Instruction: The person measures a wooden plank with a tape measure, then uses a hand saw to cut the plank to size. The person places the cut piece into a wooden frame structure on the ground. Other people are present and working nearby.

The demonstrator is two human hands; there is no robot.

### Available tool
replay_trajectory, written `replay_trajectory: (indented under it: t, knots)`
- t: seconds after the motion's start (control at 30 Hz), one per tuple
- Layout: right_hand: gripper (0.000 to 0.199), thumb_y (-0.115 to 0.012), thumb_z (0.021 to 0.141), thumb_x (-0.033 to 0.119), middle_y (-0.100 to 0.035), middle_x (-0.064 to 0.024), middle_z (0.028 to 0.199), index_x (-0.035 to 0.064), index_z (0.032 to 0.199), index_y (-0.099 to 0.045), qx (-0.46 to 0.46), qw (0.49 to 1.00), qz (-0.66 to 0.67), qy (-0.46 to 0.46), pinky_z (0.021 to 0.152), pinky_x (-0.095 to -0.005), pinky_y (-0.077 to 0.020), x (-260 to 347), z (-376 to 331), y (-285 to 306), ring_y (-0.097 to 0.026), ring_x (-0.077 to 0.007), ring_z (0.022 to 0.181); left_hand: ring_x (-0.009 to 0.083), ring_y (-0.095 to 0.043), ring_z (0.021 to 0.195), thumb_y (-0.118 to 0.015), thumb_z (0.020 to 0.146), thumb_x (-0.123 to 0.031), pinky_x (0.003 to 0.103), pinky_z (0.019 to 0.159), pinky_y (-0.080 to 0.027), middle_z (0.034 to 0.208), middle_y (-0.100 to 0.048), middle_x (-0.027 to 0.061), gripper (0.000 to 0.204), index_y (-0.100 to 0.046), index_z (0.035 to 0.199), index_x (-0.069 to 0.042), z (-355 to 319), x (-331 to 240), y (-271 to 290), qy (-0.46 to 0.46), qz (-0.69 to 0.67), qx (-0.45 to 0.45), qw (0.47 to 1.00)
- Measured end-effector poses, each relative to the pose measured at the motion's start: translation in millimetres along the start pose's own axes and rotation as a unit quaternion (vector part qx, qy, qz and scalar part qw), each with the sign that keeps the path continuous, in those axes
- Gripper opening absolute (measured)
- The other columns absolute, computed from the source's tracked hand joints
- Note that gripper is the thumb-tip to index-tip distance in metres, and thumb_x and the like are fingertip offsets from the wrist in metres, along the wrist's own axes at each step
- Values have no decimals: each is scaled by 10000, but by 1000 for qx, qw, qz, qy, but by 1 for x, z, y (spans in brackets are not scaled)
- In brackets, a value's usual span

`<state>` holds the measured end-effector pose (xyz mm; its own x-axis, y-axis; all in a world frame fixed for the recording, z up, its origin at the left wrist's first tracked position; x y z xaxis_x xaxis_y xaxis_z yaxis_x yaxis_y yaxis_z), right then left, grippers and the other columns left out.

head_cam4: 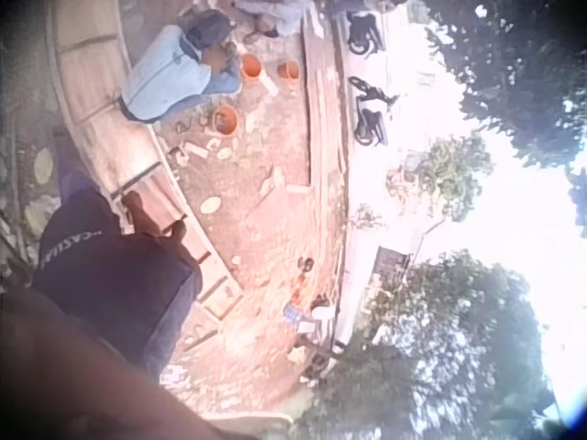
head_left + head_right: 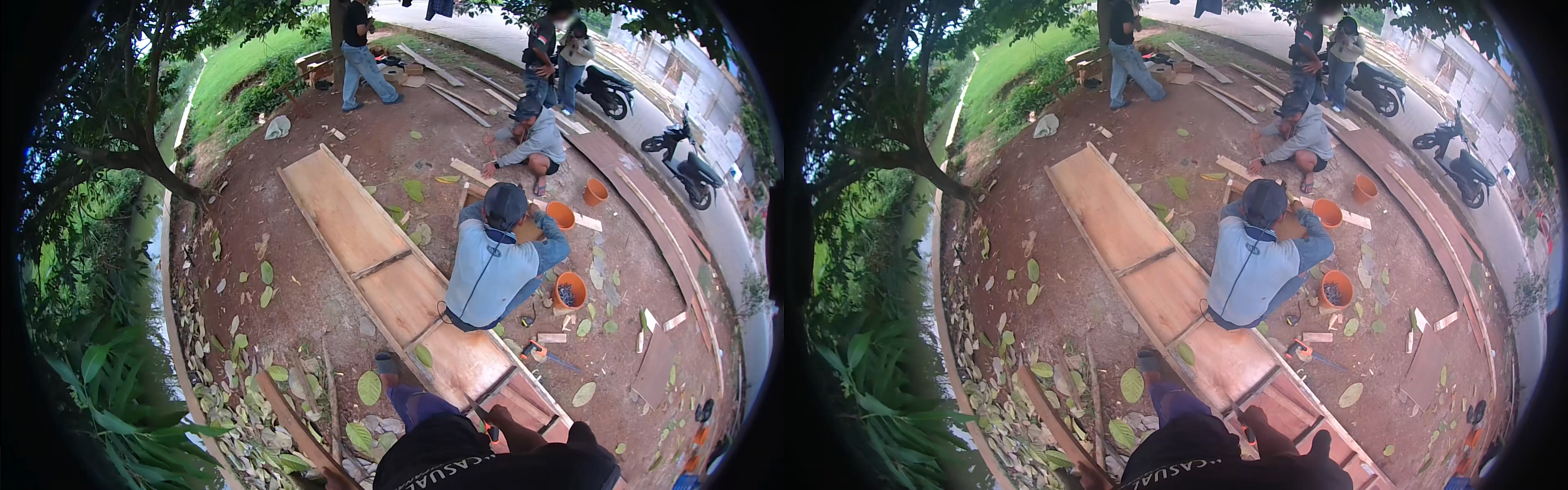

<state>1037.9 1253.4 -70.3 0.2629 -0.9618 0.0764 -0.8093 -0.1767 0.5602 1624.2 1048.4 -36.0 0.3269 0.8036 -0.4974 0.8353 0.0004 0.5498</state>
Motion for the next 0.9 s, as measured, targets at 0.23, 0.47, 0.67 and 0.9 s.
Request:
replay_trajectory:
  t: [0.23, 0.47, 0.67, 0.9]
  knots:
    - [461, -683, 822, 337, -733, -234, 1141, -2, 1134, -697, -29, 999, 22, 39, 905, -463, -583, 275, 46, 84, -719, -376, 1080, 388, -686, 1027, -443, 989, -734, 446, 857, -533, 1103, -705, 232, 930, -500, 1435, 80, 86, -162, -17, -3, 80, 86, 993]
    - [467, -658, 844, 337, -732, -269, 1078, -32, 1131, -646, -103, 988, 77, 89, 855, -496, -588, 499, 117, 176, -727, -435, 1004, 385, -686, 1030, -435, 979, -756, 441, 859, -534, 1118, -704, 227, 945, -520, 1421, 75, 215, -309, -17, -13, 132, 132, 982]
    - [348, -610, 922, 313, -714, -271, 1055, 8, 1086, -645, -181, 971, 129, 84, 879, -534, -553, 615, 174, 148, -683, -452, 1033, 378, -704, 1014, -404, 900, -871, 488, 858, -561, 1079, -716, 244, 1072, -630, 1235, 123, 390, -452, -54, 43, 209, 100, 972]
    - [227, -608, 946, 234, -684, -258, 965, 14, 976, -659, -235, 933, 268, 53, 821, -541, -521, 695, 271, 60, -661, -466, 934, 408, -703, 937, -396, 993, -749, 499, 835, -514, 958, -723, 289, 951, -693, 1106, 147, 578, -646, -151, -141, 403, 118, 897]
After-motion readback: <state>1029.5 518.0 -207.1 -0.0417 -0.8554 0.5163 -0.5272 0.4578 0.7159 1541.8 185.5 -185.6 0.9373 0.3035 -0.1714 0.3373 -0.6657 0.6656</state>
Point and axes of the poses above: each hand's wrist, its own z-axis towards the middle knuckle, its own y-axis out of the back of the hand, x = y × z, the point moved 6 cm from there along z, towards the middle knuckle
